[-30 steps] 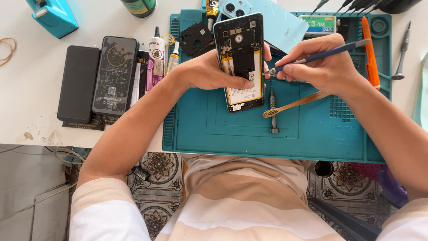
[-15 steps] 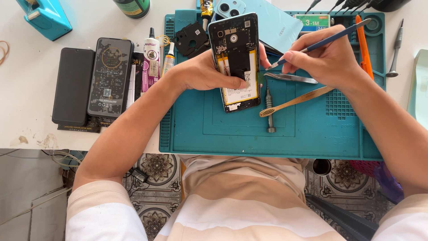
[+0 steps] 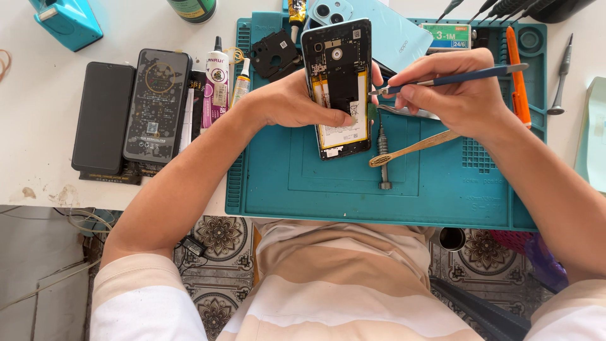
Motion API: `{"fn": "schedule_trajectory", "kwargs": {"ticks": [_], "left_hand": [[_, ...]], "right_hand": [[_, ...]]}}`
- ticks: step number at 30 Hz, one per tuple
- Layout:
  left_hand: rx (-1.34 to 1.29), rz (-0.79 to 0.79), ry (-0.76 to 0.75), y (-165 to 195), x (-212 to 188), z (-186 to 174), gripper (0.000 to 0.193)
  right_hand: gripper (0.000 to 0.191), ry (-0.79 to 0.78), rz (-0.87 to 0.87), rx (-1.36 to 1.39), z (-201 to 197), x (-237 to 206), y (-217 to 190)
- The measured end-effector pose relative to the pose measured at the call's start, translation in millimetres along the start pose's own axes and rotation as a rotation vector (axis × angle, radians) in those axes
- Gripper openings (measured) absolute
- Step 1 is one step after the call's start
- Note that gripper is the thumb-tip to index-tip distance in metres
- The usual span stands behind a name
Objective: The person uses a spudger to pry and lift a black adhesive strip from the back of a disassembled smartphone. They then use tweezers to peel and remove the strip from the phone chassis.
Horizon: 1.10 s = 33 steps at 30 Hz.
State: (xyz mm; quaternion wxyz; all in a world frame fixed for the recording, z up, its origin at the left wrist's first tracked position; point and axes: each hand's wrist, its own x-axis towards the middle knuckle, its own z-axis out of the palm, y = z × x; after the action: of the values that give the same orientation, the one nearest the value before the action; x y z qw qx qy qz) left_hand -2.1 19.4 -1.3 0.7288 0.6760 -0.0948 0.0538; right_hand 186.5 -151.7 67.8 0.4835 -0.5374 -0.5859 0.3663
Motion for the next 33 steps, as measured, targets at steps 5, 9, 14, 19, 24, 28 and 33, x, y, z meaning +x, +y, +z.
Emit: {"fn": "schedule_trajectory", "kwargs": {"ticks": [5, 9, 14, 19, 24, 28, 33], "left_hand": [[0.025, -0.025, 0.008, 1, 0, 0, 0.055], [-0.003, -0.027, 0.011, 0, -1, 1, 0.054], [0.034, -0.051, 0.035, -2, -1, 1, 0.056], [-0.052, -0.024, 0.006, -5, -1, 0, 0.057], [-0.045, -0.009, 0.003, -4, -1, -1, 0.057], [-0.066, -0.007, -0.004, -4, -1, -1, 0.058], [-0.115, -0.004, -0.021, -4, -1, -1, 0.059]], "right_hand": [[0.016, 0.004, -0.046, -0.081, 2, -2, 2], [0.016, 0.001, -0.112, -0.125, 4, -5, 4], [0.012, -0.026, -0.157, -0.180, 6, -7, 7], [0.012, -0.024, -0.144, -0.260, 8, -11, 9], [0.010, 0.030, -0.138, -0.338, 12, -16, 12], [0.013, 0.075, -0.112, -0.426, 16, -21, 13], [0.013, 0.103, -0.199, -0.499, 20, -26, 15]]}}
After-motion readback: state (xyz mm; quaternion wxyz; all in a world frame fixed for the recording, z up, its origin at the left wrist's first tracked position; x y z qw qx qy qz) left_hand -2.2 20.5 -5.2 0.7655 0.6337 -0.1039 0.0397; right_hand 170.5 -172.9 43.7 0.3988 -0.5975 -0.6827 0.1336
